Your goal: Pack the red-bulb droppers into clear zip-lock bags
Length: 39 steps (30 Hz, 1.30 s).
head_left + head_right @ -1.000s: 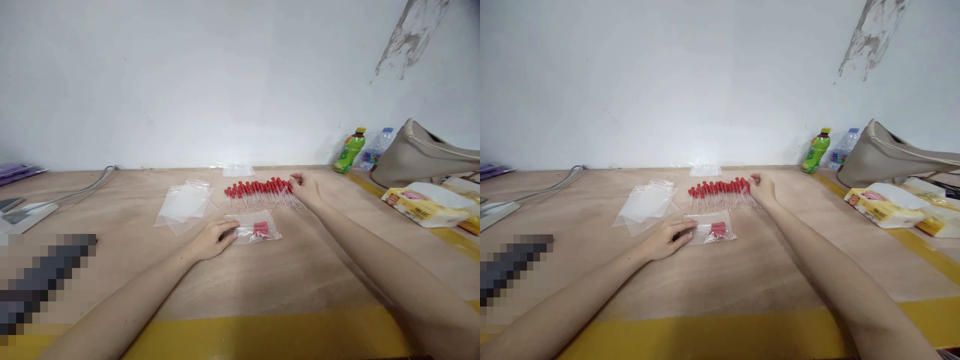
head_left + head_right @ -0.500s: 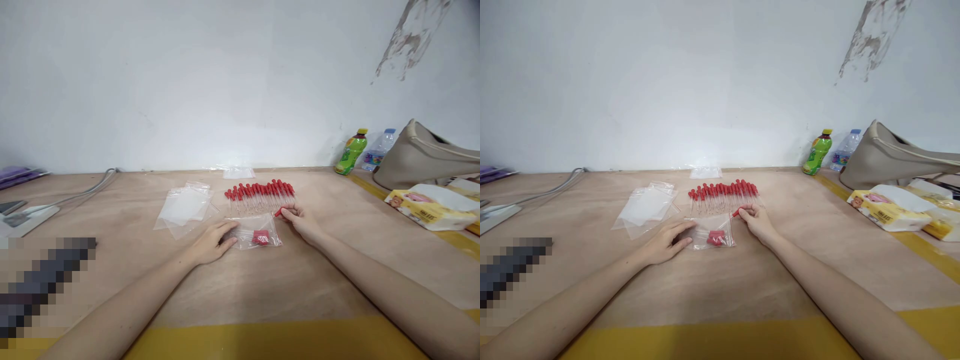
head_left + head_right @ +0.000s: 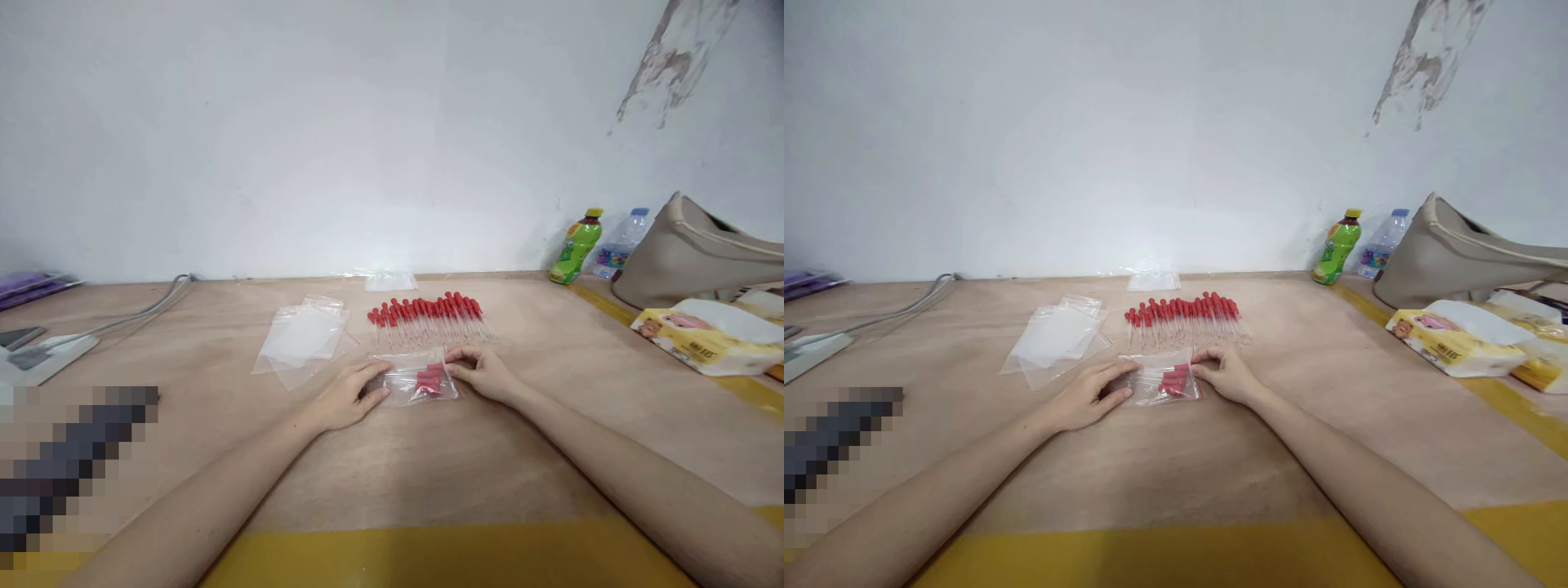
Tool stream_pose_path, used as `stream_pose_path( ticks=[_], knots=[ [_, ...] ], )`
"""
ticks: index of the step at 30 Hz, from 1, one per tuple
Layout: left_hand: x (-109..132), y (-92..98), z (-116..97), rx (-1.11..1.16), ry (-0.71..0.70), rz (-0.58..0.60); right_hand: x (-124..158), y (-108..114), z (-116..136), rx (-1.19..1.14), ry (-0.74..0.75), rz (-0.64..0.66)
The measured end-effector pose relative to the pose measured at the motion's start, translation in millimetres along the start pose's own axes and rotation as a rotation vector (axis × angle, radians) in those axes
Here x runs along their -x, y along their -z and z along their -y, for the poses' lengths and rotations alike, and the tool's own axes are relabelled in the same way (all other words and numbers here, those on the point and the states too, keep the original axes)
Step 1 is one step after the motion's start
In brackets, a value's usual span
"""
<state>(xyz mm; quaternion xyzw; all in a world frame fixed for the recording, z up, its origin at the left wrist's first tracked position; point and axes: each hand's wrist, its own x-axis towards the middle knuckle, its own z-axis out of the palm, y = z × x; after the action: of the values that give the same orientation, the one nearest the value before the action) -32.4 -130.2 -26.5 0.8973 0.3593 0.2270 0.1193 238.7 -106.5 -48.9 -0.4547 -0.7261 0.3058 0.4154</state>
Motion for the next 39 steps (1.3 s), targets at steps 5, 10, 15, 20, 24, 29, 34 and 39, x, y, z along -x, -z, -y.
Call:
stream_pose_path(
  ticks=[5, 10, 15, 20, 24, 29, 34, 39],
  knots=[
    [-1, -1.2, 0, -0.012, -0.016, -0.001, -9, -13, -5, 0.147, 0.017, -0.050],
    [-1, -2.6, 3, -0.018, -0.035, -0.028, -8, -16, -4, 0.169, 0.072, -0.037],
    [-1, -2.3, 4, 0.006, -0.026, -0.057, -15, -5, -3, 0.181, -0.019, -0.024],
    [0, -1.4, 3, 0.047, 0.015, -0.076, -54, 19, -1, 0.429, -0.076, -0.284],
    [1, -1.4, 3, 0.067, 0.049, -0.054, -91, 26, -1, 0.633, -0.223, -0.311],
    [3, -0.4, 2, 0.065, 0.078, -0.031, -114, 12, -1, 0.811, -0.423, -0.252],
    [3, -0.8, 2, 0.016, 0.022, -0.041, -120, 6, 6, 0.722, -0.505, -0.267],
    [2, -3.8, 6, -0.004, -0.014, -0.051, -107, 21, 13, 0.628, -0.382, -0.299]
  ],
)
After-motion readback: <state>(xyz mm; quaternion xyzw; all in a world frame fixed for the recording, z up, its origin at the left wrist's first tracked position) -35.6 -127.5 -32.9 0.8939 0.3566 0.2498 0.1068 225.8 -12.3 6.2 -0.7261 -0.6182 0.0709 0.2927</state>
